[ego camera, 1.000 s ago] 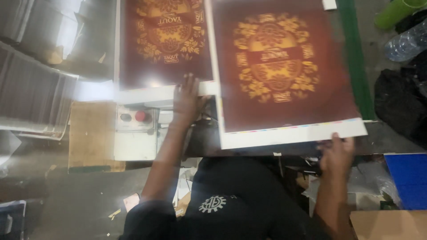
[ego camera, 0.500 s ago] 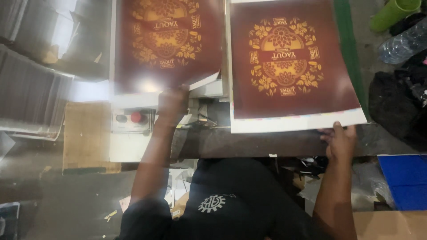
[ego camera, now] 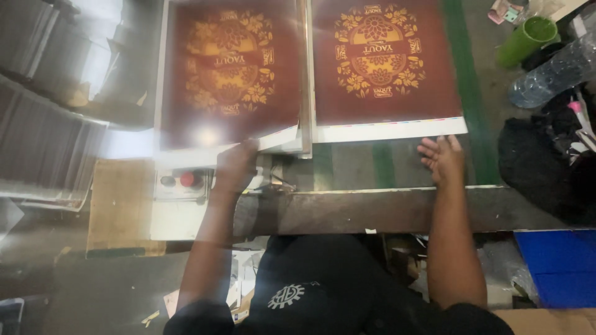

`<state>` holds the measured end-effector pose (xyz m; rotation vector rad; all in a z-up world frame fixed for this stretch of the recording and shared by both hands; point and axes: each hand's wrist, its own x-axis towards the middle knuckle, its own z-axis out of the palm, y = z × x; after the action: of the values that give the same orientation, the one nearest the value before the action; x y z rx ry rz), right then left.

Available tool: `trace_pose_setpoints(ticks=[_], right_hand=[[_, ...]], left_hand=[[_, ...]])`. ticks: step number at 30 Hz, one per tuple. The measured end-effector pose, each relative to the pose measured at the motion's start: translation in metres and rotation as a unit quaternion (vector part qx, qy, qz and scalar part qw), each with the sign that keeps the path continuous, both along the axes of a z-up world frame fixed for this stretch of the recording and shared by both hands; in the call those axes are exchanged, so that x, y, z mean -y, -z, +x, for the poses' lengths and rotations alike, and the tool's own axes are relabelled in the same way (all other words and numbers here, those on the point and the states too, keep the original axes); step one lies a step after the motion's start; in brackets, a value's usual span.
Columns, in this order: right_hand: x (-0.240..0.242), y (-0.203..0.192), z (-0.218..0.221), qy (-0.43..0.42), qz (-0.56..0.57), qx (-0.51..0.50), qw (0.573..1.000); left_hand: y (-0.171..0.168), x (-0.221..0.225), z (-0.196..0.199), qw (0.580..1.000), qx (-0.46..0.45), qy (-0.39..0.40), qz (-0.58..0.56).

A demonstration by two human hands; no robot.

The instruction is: Aligning and stacking printed paper sheets on a production surface.

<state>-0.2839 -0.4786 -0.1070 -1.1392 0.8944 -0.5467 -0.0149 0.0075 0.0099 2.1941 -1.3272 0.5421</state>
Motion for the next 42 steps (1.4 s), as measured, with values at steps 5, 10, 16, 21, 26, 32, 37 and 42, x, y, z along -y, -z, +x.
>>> trace_pose_setpoints(ticks=[5, 10, 16, 21, 26, 32, 37, 42], right_hand=[[-0.090, -0.023, -0.015, -0.019, 0.009, -0.047, 0.999], [-0.195, -0.050, -0.008, -0.161, 0.018, -0.031, 0.986], [-0.243, -0.011, -0.017, -0.287, 0.048, 0.122, 0.949], [-0.245, -0.042, -0.034, -0.088, 0.074, 0.159, 0.981], [-0.193, -0.004, -0.081, 0.012, -0.010, 0.177, 0.984], [-0.162, -0.030, -0.120, 0.091, -0.049, 0.133, 0.986], [-0.118, 0.003, -0.158, 0.128, -0.076, 0.093, 0.984], [-0.106, 0.004, -0.164, 0.138, -0.097, 0.043, 0.985]], left_hand=[[-0.021, 0.022, -0.034, 0.998, -0.013, -0.055, -0.034], [-0.007, 0.063, -0.099, 0.997, 0.003, 0.032, -0.074], [0.004, 0.081, -0.164, 0.991, -0.036, 0.124, -0.036], [0.019, 0.067, -0.169, 0.986, -0.022, 0.162, 0.024], [0.029, 0.034, -0.112, 0.997, -0.066, 0.041, 0.031], [0.065, -0.001, -0.016, 0.994, -0.017, -0.084, 0.071], [0.042, -0.009, 0.002, 0.969, -0.029, -0.138, 0.201], [0.111, -0.009, 0.041, 0.982, 0.079, -0.124, 0.118]])
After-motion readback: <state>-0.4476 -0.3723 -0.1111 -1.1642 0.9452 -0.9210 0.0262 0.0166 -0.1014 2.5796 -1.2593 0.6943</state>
